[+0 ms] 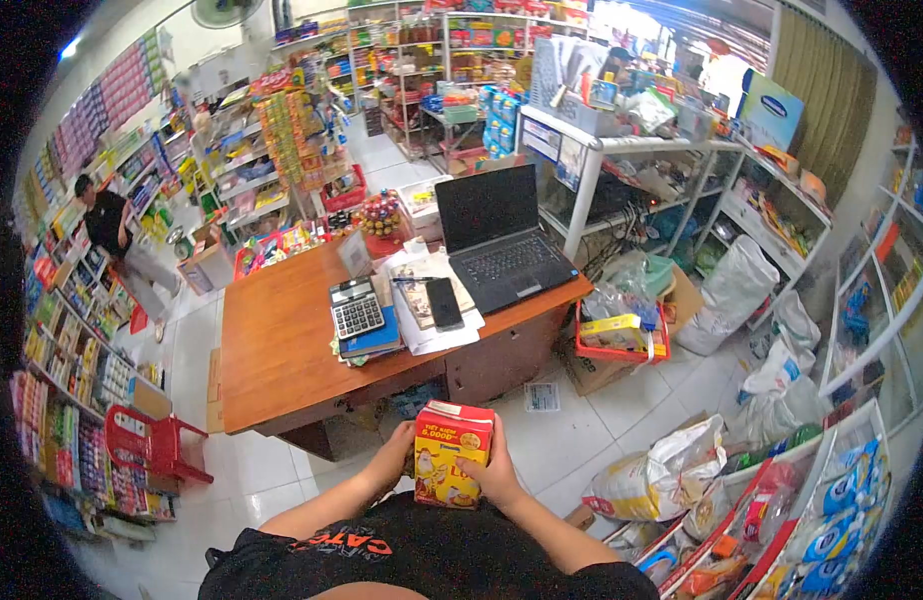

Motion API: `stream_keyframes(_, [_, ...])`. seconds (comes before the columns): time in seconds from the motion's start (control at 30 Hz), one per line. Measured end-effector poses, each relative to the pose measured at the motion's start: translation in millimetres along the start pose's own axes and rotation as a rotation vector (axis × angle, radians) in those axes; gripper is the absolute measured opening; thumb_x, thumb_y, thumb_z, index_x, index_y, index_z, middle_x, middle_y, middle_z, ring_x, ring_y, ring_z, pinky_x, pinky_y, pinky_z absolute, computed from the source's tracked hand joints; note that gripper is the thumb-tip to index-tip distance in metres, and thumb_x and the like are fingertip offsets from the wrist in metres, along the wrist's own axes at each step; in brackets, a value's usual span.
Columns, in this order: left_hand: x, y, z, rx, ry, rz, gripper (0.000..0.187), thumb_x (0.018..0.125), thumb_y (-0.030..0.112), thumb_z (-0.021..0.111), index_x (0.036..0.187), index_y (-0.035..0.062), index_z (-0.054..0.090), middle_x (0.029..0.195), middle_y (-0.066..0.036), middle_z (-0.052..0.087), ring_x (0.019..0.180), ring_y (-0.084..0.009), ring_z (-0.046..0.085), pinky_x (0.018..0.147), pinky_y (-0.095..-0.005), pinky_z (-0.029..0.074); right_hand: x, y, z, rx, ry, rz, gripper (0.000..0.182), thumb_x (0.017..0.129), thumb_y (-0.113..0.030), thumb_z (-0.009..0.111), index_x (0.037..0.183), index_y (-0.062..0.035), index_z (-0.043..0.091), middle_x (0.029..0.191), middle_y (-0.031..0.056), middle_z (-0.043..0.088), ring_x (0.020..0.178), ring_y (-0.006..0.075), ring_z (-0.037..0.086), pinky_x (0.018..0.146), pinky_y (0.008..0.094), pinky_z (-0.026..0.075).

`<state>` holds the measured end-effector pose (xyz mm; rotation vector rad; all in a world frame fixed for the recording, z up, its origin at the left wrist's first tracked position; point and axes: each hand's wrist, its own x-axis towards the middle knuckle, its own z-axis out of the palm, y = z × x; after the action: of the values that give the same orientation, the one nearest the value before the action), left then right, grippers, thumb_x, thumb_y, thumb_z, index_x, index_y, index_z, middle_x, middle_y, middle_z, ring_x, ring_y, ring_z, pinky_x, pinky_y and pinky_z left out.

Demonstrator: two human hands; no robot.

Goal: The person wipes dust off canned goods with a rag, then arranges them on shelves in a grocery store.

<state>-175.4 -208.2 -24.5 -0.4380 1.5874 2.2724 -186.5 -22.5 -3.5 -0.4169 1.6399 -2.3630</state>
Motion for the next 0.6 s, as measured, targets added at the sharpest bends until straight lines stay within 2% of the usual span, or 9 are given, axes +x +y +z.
stream_keyframes(0.07, [10.3,-7.3,3.0,-0.249,-0.120,-0.071,0.034,0.092,0.034,0.037,0.111,0.0072,0.044,0.105,-0.008,0.056,0.084,-0.0194,0.056,0.078,-0.0299,0.044,-1.0,-2.6,-0.8,-0.066,0.007,-0.004,0.076,0.072,0.003,0.060,0.133,-0.0051,0.015,0.120,0.0108,0.042,0.113,0.0192,0.043,0.093,0.0332,0.038])
stream_keyframes(0.17, [7.8,-20.5,14.6,-0.374,-0.121,-0.028,0.031,0.092,0.031,0.039,0.109,0.0052,0.044,0.101,-0.008,0.056,0.087,-0.0182,0.055,0.077,-0.0300,0.045,-6.7,-1.8,-4.1,-0.100,0.041,0.055,0.078,0.072,0.002,0.061,0.133,-0.0047,0.013,0.121,0.0112,0.041,0.113,0.0188,0.042,0.093,0.0328,0.038])
stream_keyframes(0.2, [10.5,-19.4,15.9,-0.376,-0.017,-0.002,0.026,0.092,0.027,0.040,0.102,0.0042,0.047,0.094,-0.007,0.055,0.088,-0.0172,0.054,0.076,-0.0303,0.045,-7.0,-1.7,-5.9,-0.113,0.051,0.065,0.079,0.072,0.001,0.061,0.134,-0.0047,0.012,0.122,0.0114,0.041,0.113,0.0188,0.042,0.093,0.0327,0.038])
stream_keyframes(0.3, [14.6,8.3,29.1,-0.375,0.105,0.235,0.019,0.092,0.021,0.041,0.097,0.0043,0.049,0.090,-0.007,0.053,0.089,-0.0169,0.053,0.078,-0.0304,0.044,-6.8,-3.6,-7.4,-0.179,0.057,0.025,0.082,0.072,-0.001,0.063,0.134,-0.0044,0.010,0.123,0.0119,0.039,0.114,0.0192,0.042,0.094,0.0327,0.037])
stream_keyframes(0.4, [24.6,40.3,41.0,-0.275,0.084,0.346,0.018,0.092,0.018,0.041,0.097,0.0033,0.049,0.093,-0.008,0.054,0.089,-0.0161,0.052,0.080,-0.0286,0.042,-10.4,-4.3,-2.8,-0.160,0.091,0.047,0.083,0.072,-0.003,0.064,0.134,-0.0039,0.009,0.123,0.0119,0.039,0.114,0.0196,0.042,0.094,0.0332,0.036])
stream_keyframes(0.43, [25.7,42.8,42.2,-0.260,0.086,0.364,0.018,0.092,0.018,0.041,0.097,0.0032,0.050,0.093,-0.008,0.054,0.089,-0.0159,0.052,0.081,-0.0279,0.042,-11.3,-4.1,-0.3,-0.137,0.108,0.066,0.083,0.072,-0.004,0.064,0.134,-0.0037,0.009,0.123,0.0118,0.039,0.114,0.0198,0.042,0.094,0.0334,0.036])
stream_keyframes(0.47, [37.1,27.2,32.5,-0.106,0.078,0.436,0.020,0.092,0.018,0.041,0.099,0.0026,0.052,0.096,-0.008,0.055,0.088,-0.0153,0.053,0.078,-0.0263,0.042,-13.6,1.9,-0.7,-0.083,0.132,0.056,0.083,0.072,-0.004,0.064,0.134,-0.0034,0.008,0.123,0.0118,0.039,0.114,0.0197,0.041,0.095,0.0335,0.036])
stream_keyframes(0.57, [30.9,6.8,18.6,0.164,-0.004,0.331,0.023,0.091,0.018,0.042,0.102,0.0006,0.052,0.098,-0.009,0.055,0.086,-0.0154,0.054,0.076,-0.0260,0.043,-13.9,17.6,-2.1,0.044,0.211,-0.005,0.085,0.073,-0.004,0.063,0.135,-0.0031,0.006,0.123,0.0120,0.039,0.114,0.0196,0.041,0.095,0.0336,0.035])
stream_keyframes(0.6, [38.1,-11.1,3.7,0.309,-0.077,0.245,0.027,0.091,0.018,0.041,0.108,0.0001,0.051,0.103,-0.010,0.056,0.090,-0.0175,0.055,0.078,-0.0275,0.044,-14.0,14.7,2.2,0.065,0.244,-0.030,0.086,0.073,-0.004,0.063,0.136,-0.0033,0.005,0.123,0.0122,0.039,0.114,0.0196,0.041,0.096,0.0336,0.035])
